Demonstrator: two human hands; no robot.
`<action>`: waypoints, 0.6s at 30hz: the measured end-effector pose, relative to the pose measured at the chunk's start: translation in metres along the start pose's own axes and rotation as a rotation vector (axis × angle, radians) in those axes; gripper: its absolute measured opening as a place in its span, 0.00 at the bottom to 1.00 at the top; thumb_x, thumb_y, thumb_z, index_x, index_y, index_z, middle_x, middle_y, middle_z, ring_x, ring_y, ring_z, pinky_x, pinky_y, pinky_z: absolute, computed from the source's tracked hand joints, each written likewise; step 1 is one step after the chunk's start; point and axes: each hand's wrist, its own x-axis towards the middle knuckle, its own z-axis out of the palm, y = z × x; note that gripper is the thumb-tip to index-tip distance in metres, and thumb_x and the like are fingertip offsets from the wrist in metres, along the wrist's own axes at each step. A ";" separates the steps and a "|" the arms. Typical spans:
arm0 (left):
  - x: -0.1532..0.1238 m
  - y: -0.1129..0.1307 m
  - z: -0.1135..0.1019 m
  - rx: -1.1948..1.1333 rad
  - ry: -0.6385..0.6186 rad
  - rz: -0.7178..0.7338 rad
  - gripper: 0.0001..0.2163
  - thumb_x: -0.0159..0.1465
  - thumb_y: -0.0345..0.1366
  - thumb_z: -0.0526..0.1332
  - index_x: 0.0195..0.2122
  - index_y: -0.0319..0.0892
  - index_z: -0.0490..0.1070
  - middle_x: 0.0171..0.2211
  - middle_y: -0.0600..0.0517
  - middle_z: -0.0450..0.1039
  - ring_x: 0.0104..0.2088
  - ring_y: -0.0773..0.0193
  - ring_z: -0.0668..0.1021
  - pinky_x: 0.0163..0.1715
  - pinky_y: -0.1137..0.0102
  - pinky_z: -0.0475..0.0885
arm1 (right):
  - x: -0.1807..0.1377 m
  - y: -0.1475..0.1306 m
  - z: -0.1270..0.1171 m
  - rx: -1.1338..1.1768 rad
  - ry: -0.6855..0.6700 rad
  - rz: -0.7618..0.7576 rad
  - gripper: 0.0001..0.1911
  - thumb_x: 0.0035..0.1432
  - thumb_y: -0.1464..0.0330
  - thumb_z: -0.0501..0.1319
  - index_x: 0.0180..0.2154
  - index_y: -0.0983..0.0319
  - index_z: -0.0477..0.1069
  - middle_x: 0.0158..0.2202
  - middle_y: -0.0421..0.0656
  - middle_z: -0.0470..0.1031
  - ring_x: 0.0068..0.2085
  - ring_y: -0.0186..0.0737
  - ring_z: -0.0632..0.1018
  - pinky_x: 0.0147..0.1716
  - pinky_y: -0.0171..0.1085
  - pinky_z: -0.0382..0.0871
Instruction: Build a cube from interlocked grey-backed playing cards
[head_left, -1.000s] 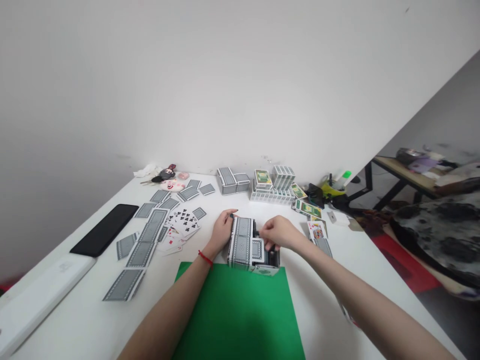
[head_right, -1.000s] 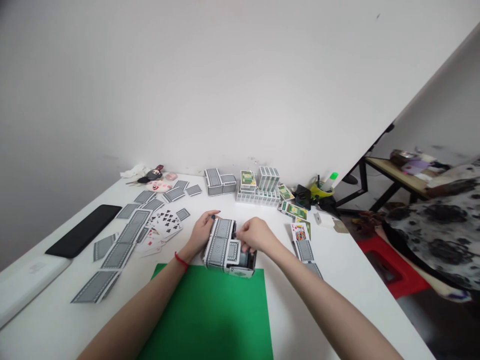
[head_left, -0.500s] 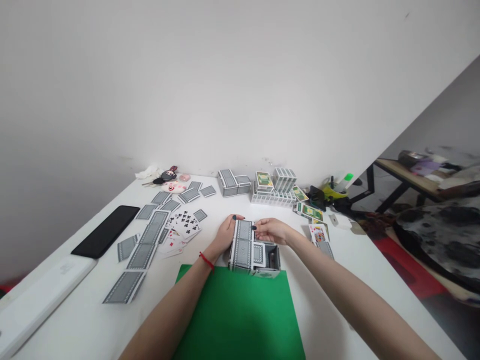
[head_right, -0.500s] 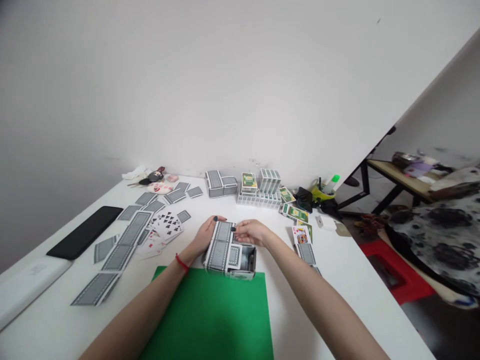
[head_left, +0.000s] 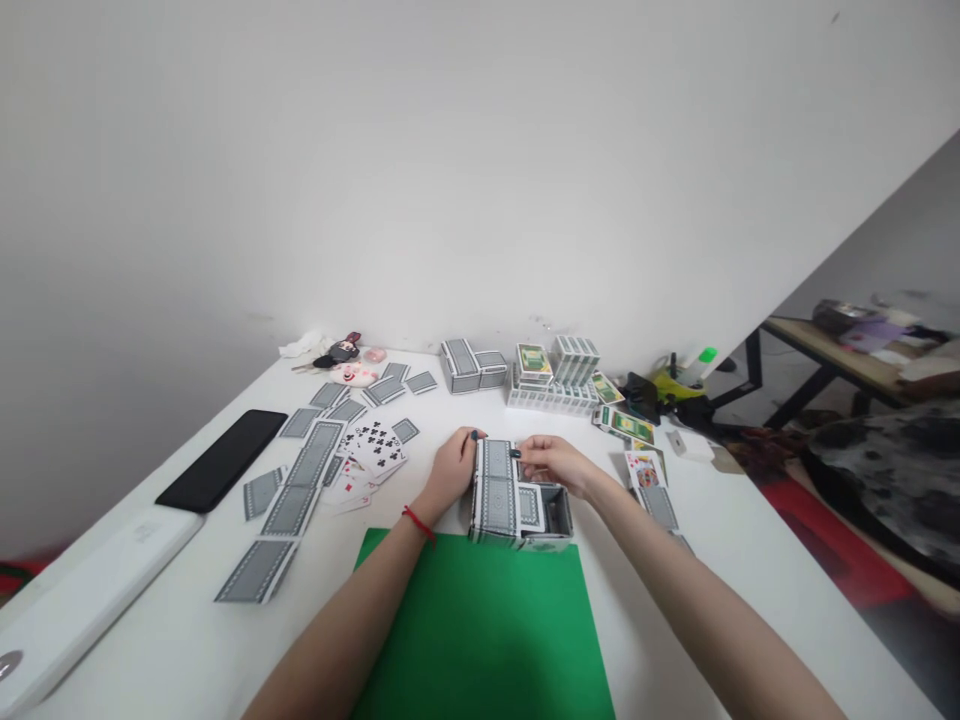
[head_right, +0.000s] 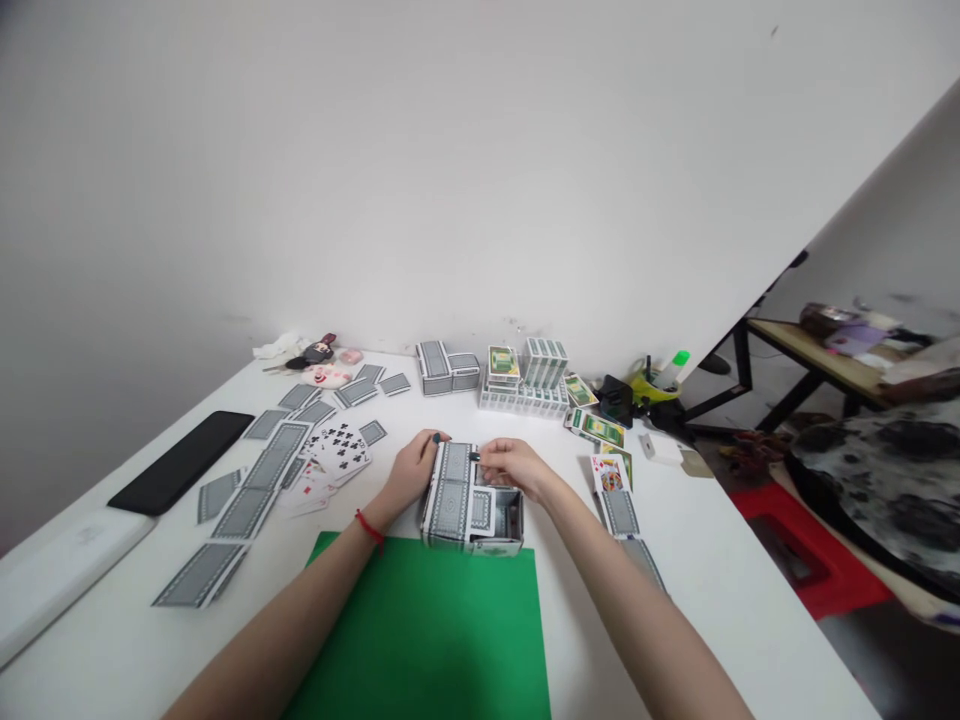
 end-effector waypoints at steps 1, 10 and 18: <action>0.002 -0.001 -0.007 0.070 0.012 0.032 0.11 0.63 0.35 0.49 0.39 0.42 0.69 0.37 0.47 0.73 0.40 0.59 0.73 0.44 0.65 0.66 | -0.002 0.001 -0.002 0.006 0.004 -0.013 0.08 0.42 0.73 0.66 0.25 0.65 0.68 0.19 0.36 0.71 0.20 0.26 0.72 0.22 0.26 0.66; 0.007 -0.025 -0.092 0.899 0.065 -0.263 0.27 0.55 0.47 0.60 0.51 0.33 0.64 0.53 0.30 0.60 0.56 0.33 0.59 0.50 0.46 0.54 | -0.003 0.031 -0.006 0.321 0.121 -0.179 0.12 0.42 0.69 0.69 0.29 0.65 0.69 0.22 0.37 0.71 0.22 0.28 0.72 0.23 0.27 0.67; 0.014 -0.010 -0.104 0.980 -0.235 -0.055 0.10 0.61 0.35 0.52 0.36 0.36 0.70 0.36 0.39 0.73 0.38 0.52 0.74 0.38 0.64 0.64 | 0.001 0.049 -0.014 0.492 0.193 -0.299 0.13 0.40 0.66 0.70 0.27 0.63 0.69 0.20 0.35 0.70 0.23 0.28 0.72 0.28 0.29 0.70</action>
